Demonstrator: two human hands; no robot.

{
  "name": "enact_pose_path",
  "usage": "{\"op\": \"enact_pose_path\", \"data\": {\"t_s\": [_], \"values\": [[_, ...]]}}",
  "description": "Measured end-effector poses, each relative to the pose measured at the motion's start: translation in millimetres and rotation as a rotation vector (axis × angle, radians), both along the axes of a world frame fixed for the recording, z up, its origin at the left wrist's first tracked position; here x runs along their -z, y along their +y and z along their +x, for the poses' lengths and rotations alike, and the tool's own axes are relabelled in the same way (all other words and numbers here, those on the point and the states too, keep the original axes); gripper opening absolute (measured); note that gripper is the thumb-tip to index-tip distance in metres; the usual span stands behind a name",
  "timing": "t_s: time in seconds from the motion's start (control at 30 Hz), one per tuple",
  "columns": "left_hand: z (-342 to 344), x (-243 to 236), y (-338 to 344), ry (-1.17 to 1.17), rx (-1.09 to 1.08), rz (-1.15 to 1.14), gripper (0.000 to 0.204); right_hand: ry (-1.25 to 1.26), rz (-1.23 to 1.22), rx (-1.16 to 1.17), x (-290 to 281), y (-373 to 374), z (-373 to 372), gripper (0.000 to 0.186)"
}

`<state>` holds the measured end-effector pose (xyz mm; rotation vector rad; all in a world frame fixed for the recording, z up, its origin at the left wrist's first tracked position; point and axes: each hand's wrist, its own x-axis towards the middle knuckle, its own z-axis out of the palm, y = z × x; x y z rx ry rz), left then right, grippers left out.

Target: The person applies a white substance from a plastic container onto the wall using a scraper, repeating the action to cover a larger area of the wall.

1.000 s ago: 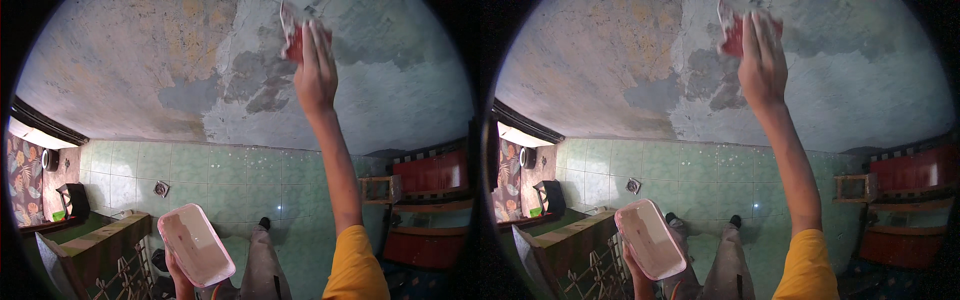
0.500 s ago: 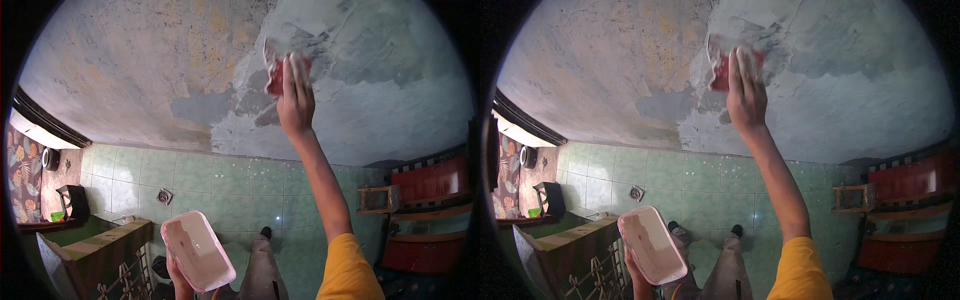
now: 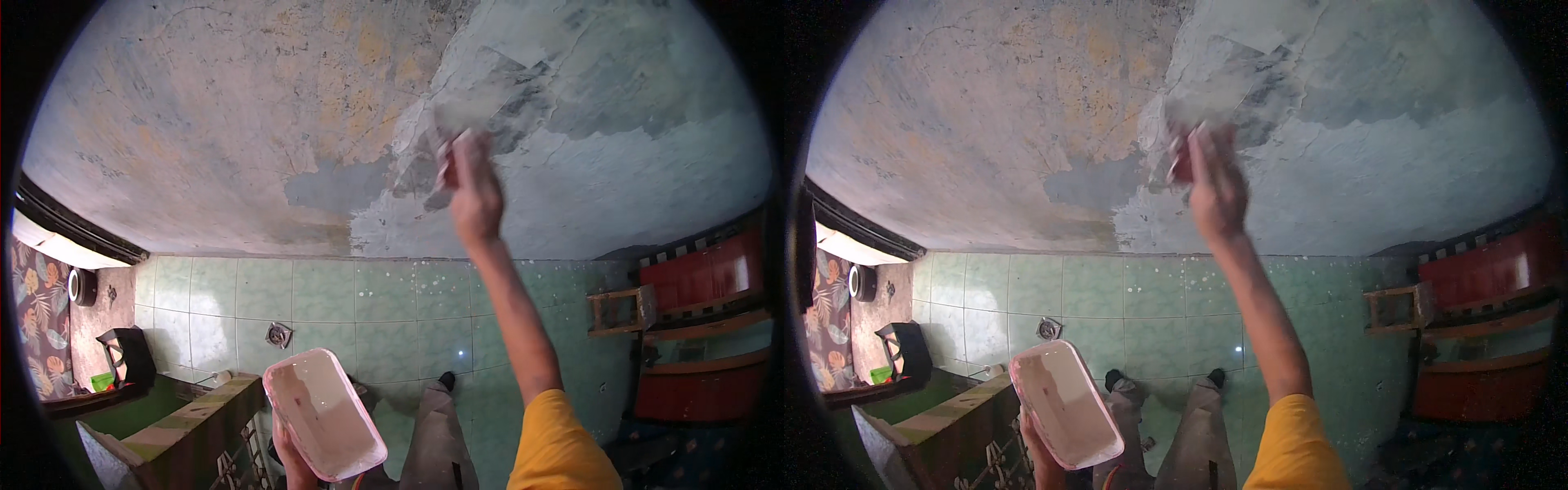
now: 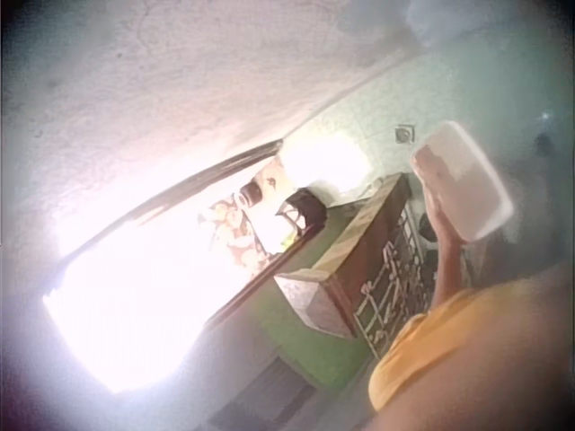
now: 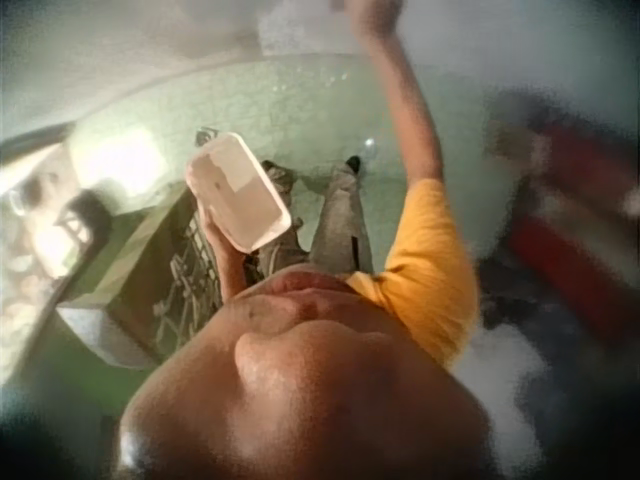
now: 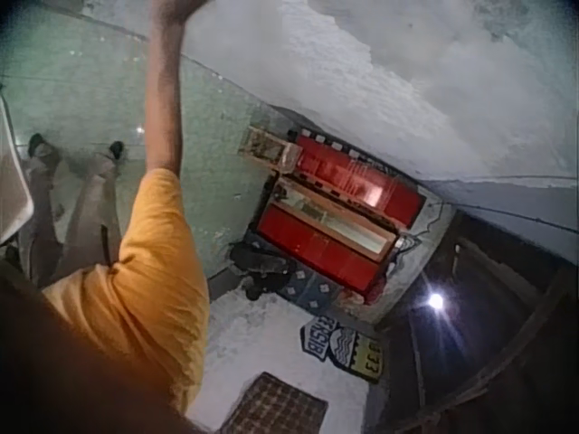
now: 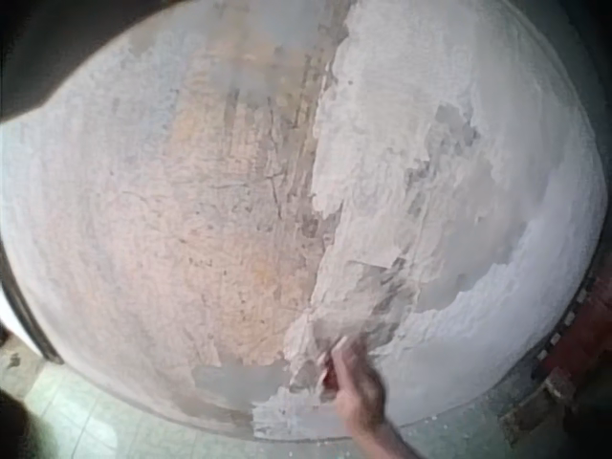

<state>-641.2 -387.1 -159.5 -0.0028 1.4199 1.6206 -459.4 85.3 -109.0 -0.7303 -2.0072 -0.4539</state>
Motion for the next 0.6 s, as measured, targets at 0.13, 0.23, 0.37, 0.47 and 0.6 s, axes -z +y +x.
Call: {"op": "enact_pose_path", "data": {"t_s": [0.13,0.23,0.37,0.47,0.6], "values": [[-7,1,-7,0.097,0.041,-0.029,0.046,0.007,0.091,0.156,-85,23,1,0.050],[-3,8,-5,0.137,0.053,-0.018,0.048,-0.120,0.032,0.196,-38,27,0,0.050],[0,1,0,0.202,0.116,-0.027,0.050,-0.259,-0.142,0.088,56,5,6,0.046],[8,-5,1,0.133,0.047,0.064,0.052,-0.258,-0.303,-0.003,63,1,9,0.047],[11,1,-18,0.062,0.008,0.004,0.053,-0.119,-0.001,0.115,-32,2,-1,0.056]]}}
